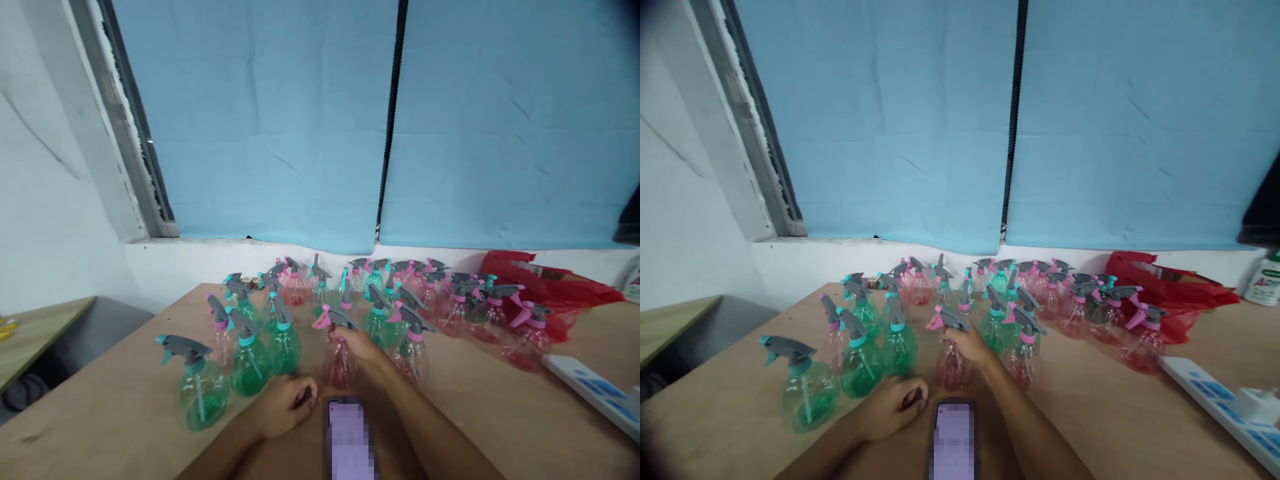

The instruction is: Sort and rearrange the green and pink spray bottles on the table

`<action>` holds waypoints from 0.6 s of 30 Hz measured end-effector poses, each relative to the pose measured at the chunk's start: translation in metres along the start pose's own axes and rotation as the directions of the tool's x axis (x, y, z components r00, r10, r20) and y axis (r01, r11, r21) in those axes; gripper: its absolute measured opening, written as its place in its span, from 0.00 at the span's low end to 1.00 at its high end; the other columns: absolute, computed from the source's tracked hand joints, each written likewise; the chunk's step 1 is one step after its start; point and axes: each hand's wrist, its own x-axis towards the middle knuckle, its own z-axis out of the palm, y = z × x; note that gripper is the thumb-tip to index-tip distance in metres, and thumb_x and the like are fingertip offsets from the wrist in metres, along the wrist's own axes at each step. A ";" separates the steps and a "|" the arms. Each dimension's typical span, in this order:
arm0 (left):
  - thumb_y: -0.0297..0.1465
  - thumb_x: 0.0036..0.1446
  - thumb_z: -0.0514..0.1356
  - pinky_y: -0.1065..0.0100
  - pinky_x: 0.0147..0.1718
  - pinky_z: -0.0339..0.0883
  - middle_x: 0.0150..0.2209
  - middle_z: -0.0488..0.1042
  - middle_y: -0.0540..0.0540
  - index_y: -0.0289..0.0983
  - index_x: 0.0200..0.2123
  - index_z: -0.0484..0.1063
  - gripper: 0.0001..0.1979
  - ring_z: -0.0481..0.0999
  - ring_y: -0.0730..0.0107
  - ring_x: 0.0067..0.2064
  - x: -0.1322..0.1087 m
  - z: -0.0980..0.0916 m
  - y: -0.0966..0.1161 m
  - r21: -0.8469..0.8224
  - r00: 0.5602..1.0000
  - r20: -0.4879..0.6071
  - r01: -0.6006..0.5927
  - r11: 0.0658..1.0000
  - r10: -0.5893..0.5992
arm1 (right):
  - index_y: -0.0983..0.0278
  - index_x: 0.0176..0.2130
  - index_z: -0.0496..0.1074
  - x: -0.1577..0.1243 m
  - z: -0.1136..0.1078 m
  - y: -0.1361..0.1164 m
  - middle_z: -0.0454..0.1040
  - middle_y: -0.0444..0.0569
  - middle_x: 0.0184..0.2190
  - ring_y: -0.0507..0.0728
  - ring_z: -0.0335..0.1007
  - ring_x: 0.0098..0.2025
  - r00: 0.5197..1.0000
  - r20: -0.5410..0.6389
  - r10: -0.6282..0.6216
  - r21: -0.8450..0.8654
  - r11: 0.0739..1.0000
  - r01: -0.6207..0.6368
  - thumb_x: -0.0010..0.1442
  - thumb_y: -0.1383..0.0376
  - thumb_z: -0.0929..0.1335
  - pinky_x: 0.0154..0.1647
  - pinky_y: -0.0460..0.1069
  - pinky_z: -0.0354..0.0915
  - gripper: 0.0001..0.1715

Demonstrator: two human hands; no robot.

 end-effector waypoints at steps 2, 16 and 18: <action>0.27 0.61 0.58 0.72 0.28 0.54 0.26 0.70 0.56 0.42 0.39 0.72 0.05 0.70 0.73 0.28 0.000 0.000 0.000 0.001 1.000 -0.005 -0.001 1.000 0.001 | 0.60 0.28 0.78 0.000 -0.002 0.001 0.76 0.43 0.25 0.55 0.68 0.28 1.000 -0.003 -0.006 0.018 1.000 0.006 0.44 0.64 0.67 0.32 0.48 0.65 0.10; 0.28 0.62 0.58 0.72 0.28 0.55 0.25 0.69 0.57 0.43 0.40 0.71 0.05 0.70 0.73 0.28 -0.001 -0.001 0.001 0.001 1.000 0.004 -0.004 1.000 0.004 | 0.60 0.26 0.77 0.000 -0.009 0.010 0.74 0.43 0.24 0.54 0.65 0.26 0.999 -0.034 0.004 -0.007 1.000 -0.004 0.44 0.65 0.67 0.30 0.48 0.62 0.09; 0.28 0.62 0.58 0.72 0.28 0.55 0.25 0.69 0.57 0.43 0.39 0.71 0.04 0.70 0.72 0.28 -0.001 -0.001 0.001 0.002 1.000 0.000 0.001 1.000 -0.001 | 0.61 0.26 0.77 -0.002 -0.009 0.009 0.74 0.44 0.24 0.54 0.66 0.27 0.998 -0.055 0.004 0.021 1.000 -0.003 0.44 0.66 0.66 0.31 0.48 0.63 0.09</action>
